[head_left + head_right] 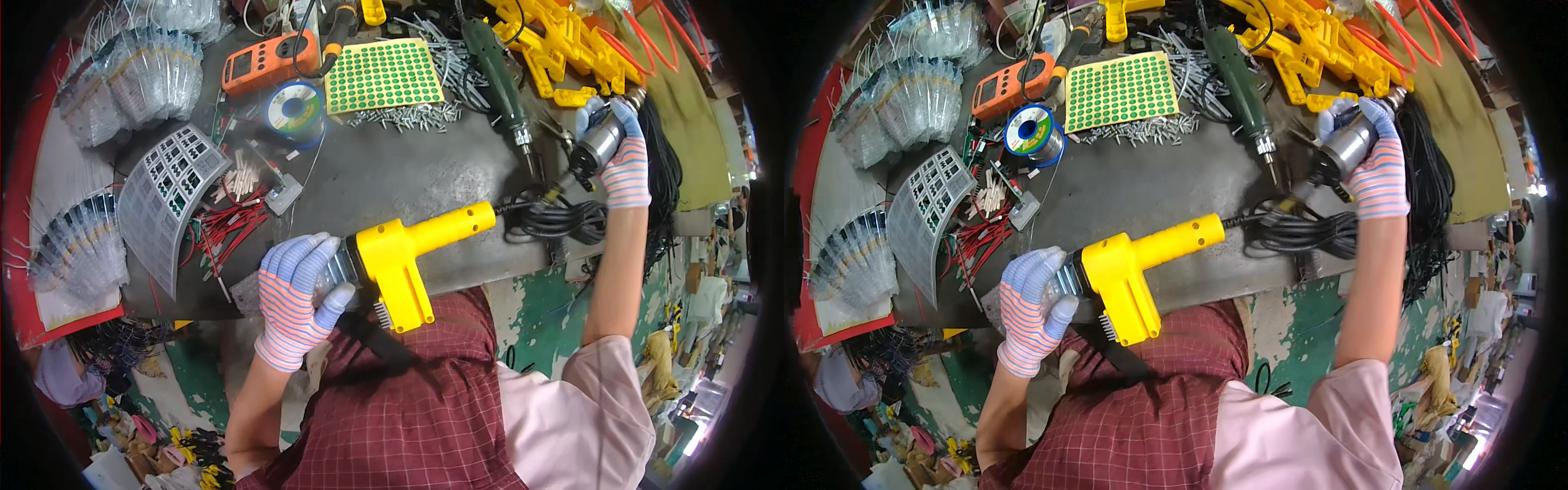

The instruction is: The person unscrews and opens a yellow tool housing using an electric screwdriver, applies a sticker to the casing, solders wires onto a circuit board with a soldering iron, and fits the board into the housing.

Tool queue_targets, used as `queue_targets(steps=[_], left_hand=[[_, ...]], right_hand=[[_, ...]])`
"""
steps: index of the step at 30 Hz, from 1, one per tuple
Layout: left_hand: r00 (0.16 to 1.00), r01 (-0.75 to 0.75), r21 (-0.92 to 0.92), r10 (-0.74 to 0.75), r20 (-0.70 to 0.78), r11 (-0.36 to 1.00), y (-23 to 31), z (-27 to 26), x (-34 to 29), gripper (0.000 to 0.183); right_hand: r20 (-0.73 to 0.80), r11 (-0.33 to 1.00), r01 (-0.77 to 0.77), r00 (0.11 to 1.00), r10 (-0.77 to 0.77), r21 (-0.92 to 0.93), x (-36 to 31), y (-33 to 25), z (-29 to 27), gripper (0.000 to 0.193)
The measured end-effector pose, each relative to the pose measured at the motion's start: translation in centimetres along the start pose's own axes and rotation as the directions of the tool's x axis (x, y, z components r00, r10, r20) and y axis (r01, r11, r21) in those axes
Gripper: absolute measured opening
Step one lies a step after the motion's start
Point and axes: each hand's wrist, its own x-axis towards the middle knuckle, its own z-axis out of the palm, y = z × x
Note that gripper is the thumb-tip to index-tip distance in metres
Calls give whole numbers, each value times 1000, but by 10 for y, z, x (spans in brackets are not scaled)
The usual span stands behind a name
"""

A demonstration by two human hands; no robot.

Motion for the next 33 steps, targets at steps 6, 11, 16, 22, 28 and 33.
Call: queue_targets(steps=[6,11,16,22,28,33], left_hand=[[1000,3,1,-2,-12,1000,2,5,4,48],[999,49,23,-49,4,999,4,5,2,51],[998,63,18,-63,20,998,11,-2,6,46],[993,88,-138,-98,-70,987,12,-2,5,33],[989,-72,-274,34,-141,959,44,-15,38,24],[974,25,-532,-141,-178,846,51,-9,44,25]], right_hand=[[-218,810,-161,975,42,-564,57,-79,-67,32],[-180,502,-106,979,-101,-858,64,-90,-93,37],[365,-675,-215,706,-607,-706,33,-54,-41,57],[398,-61,408,909,125,-911,7,62,62,58],[413,-218,424,906,95,-879,60,134,76,52],[320,552,246,946,40,-796,48,145,88,39]])
